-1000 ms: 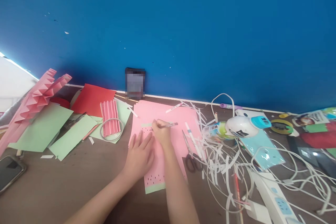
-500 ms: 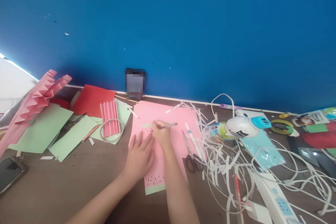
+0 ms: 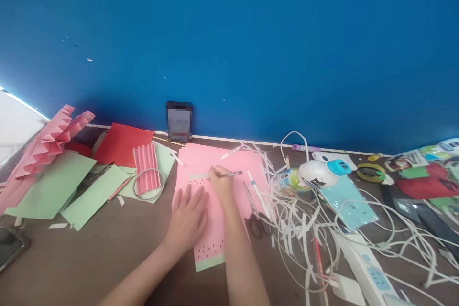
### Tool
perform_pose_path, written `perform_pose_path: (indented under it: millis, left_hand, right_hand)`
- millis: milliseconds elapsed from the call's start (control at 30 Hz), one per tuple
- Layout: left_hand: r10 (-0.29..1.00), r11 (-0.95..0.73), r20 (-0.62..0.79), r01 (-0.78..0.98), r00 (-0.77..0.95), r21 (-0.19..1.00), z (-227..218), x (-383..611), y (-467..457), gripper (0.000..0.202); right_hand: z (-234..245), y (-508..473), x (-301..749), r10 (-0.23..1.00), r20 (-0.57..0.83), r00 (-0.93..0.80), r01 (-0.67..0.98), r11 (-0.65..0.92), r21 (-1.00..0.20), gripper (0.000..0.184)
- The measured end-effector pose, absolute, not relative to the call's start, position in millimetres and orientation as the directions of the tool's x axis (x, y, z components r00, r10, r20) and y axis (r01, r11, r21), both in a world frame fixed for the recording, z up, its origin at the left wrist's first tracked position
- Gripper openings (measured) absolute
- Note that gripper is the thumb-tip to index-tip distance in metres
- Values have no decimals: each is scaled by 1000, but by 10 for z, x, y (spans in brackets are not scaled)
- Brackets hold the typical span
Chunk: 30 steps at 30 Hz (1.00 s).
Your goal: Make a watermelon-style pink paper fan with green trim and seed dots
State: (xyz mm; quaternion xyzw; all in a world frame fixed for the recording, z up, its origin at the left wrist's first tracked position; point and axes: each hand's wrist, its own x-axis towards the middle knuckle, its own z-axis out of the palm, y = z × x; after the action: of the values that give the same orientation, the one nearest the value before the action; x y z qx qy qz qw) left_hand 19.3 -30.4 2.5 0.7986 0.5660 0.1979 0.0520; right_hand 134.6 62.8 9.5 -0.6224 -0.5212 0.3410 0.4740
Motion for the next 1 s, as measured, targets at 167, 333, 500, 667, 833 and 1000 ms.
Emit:
perform_pose_path:
  millis: [167, 333, 500, 667, 833, 1000]
  left_hand:
    - [928, -351, 246, 878, 279, 327, 32, 192, -303, 41]
    - [930, -344, 243, 883, 274, 320, 22, 191, -300, 40]
    - [928, -348, 247, 883, 278, 315, 6, 191, -298, 41]
    - [933, -341, 232, 881, 275, 329, 2, 189, -300, 41]
    - [927, -352, 247, 880, 281, 320, -1, 187, -299, 41]
    - [927, -351, 249, 880, 279, 319, 3, 188, -298, 41]
  right_hand:
    - [29, 646, 1367, 974, 108, 200, 368, 27, -929, 34]
    - [19, 645, 1374, 975, 113, 192, 366, 36, -930, 35]
    - [51, 630, 1338, 969, 133, 207, 377, 46, -925, 35]
    - [94, 617, 1303, 965, 127, 231, 370, 33, -928, 35]
    - [111, 609, 1306, 968, 108, 228, 354, 21, -935, 35]
    - [119, 612, 1307, 964, 127, 234, 371, 32, -928, 34]
